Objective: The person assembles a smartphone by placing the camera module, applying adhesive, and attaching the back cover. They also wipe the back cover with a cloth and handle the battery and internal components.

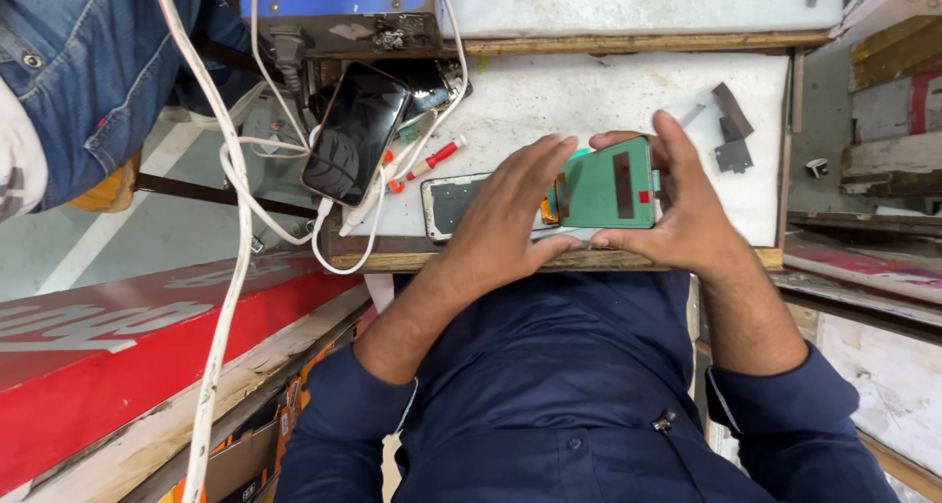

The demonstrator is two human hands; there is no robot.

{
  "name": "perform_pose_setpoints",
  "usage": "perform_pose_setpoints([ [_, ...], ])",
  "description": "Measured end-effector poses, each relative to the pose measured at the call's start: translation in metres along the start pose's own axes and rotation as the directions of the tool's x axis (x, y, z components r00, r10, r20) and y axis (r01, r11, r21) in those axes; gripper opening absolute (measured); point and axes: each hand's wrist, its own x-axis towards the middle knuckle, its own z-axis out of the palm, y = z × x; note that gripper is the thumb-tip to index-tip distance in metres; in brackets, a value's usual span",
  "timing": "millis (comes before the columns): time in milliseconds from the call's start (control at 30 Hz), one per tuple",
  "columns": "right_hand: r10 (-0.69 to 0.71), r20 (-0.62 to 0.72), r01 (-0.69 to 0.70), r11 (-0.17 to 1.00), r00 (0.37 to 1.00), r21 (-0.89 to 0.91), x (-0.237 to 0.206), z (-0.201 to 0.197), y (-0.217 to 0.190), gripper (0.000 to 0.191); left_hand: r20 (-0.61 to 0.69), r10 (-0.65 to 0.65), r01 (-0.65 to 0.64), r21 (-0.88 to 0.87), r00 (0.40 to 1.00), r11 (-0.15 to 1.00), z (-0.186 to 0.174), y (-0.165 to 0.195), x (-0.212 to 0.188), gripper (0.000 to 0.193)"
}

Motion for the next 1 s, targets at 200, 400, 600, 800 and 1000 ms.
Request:
perform_pose_setpoints([
  [200,0.029,0.041,-0.019,0.974,0.999,-0.225,0.005,0.008,-0.002,0.133,0.045,-0.086,0.094,-0.229,0.995,0.969,0.016,-0.02,-0.001,0.114],
  [400,0.126,0.167,-0.053,0.922,0.978,-0.384,0.013,0.003,-0.003,0.125,0.009,-0.095,0.09,-0.406,0.995,0.909,0.017,-0.039,-0.018,0.117],
  [600,0.254,0.322,0.034,0.737,0.912,-0.675,0.027,0.002,0.002,0.096,-0.036,-0.076,0.044,-0.549,0.996,0.835,0.021,-0.051,-0.027,0.116],
  [800,0.34,0.268,-0.088,0.75,0.901,-0.656,0.04,-0.007,0.002,0.05,-0.021,-0.035,0.015,-0.602,0.999,0.799,0.02,-0.054,-0.031,0.116],
  [1000,0.549,0.145,-0.405,0.747,0.823,-0.527,0.041,-0.004,0.002,0.033,0.016,-0.012,0.019,-0.544,1.0,0.839,0.015,-0.056,-0.033,0.118],
])
